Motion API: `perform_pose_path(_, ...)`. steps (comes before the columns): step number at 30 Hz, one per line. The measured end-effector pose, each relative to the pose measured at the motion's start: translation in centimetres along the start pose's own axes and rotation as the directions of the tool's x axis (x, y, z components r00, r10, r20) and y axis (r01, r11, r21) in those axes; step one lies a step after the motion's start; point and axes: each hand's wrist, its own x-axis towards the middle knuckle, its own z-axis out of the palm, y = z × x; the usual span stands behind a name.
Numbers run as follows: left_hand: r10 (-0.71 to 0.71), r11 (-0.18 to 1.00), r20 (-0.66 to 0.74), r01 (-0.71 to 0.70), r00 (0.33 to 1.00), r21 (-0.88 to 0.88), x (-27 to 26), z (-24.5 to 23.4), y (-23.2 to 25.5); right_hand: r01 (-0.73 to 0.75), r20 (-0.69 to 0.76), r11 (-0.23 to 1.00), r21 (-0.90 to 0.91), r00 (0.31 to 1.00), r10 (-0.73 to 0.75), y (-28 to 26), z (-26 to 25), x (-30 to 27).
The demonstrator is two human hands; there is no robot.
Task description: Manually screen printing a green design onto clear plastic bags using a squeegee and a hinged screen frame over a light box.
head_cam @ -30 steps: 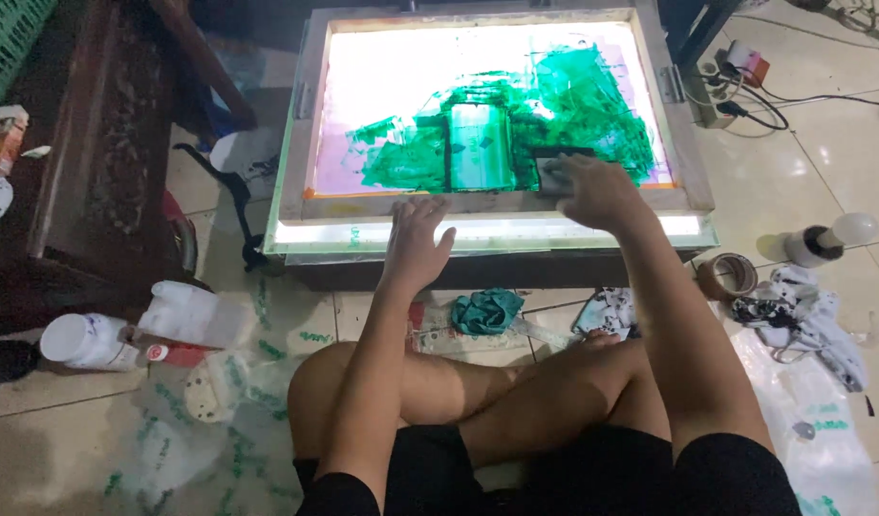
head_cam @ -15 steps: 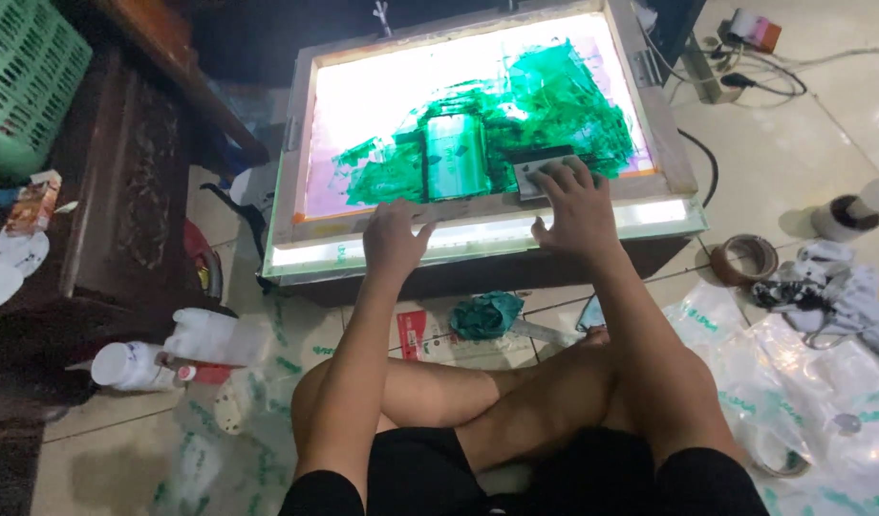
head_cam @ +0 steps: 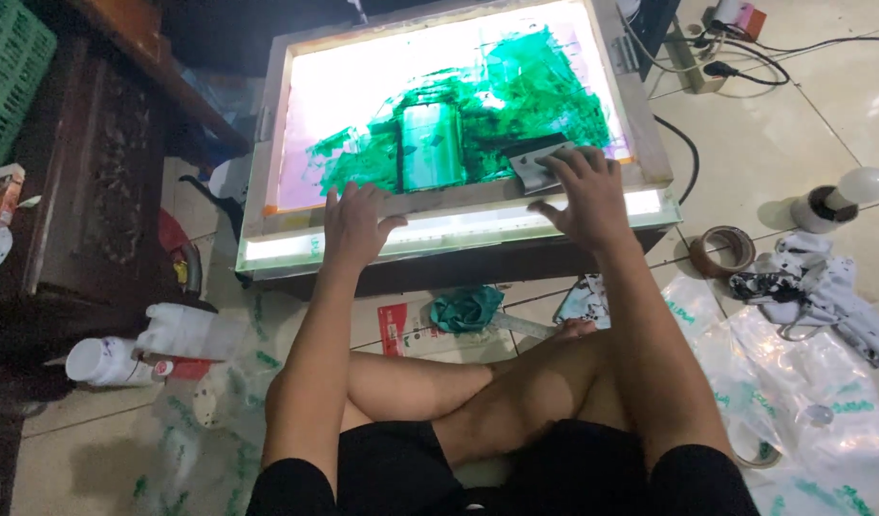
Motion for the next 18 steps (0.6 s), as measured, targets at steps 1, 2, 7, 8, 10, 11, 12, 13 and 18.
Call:
perform_pose_path(1, -0.006, 1.0, 0.001, 0.006, 1.0, -0.001, 0.0, -1.0, 0.0, 0.005, 0.003, 1.0, 0.002, 1.0, -0.005, 0.1, -0.1, 0.1)
perform_pose_path(2, 0.004, 1.0, 0.0, -0.004, 1.0, -0.008, 0.2, -2.0, 0.0, 0.067, -0.04, 0.997, -0.029, 0.997, -0.068, 0.4, -0.4, 0.4)
perform_pose_path(7, 0.034, 0.999, -0.03, -0.034, 0.999, -0.016, 2.0, -5.4, -1.3, 0.179, -0.087, 0.976, -0.127, 0.978, -0.19, 0.8, -3.1, 3.6)
perform_pose_path(8, 0.053, 0.998, -0.058, -0.055, 0.997, -0.04, 2.6, -5.9, -1.8, 0.204, -0.07, 0.964, -0.17, 0.973, -0.218, 1.1, -3.8, 4.5)
perform_pose_path(10, 0.067, 0.995, -0.087, -0.073, 0.994, -0.068, 4.0, -7.0, -2.6, 0.233, -0.047, 0.948, -0.215, 0.967, -0.249, 1.6, -5.4, 6.6)
perform_pose_path(11, 0.096, 0.989, -0.12, -0.108, 0.988, -0.1, 4.8, -7.7, -3.0, 0.262, -0.018, 0.93, -0.257, 0.961, -0.276, 1.8, -6.3, 7.7)
perform_pose_path(12, 0.12, 0.982, -0.15, -0.14, 0.981, -0.13, 5.3, -8.3, -3.5, 0.295, 0.014, 0.909, -0.293, 0.953, -0.304, 1.8, -7.0, 8.8)
perform_pose_path(13, 0.112, 0.982, -0.148, -0.132, 0.983, -0.135, 5.9, -9.0, -3.7, 0.302, 0.022, 0.908, -0.291, 0.951, -0.309, 2.1, -7.3, 9.6)
perform_pose_path(18, 0.364, 0.929, -0.524, -0.258, 0.77, 0.266, 10.0, -9.7, -6.2, 0.355, -0.204, 0.766, -0.536, 0.826, -0.526, 3.3, -8.5, 14.7)
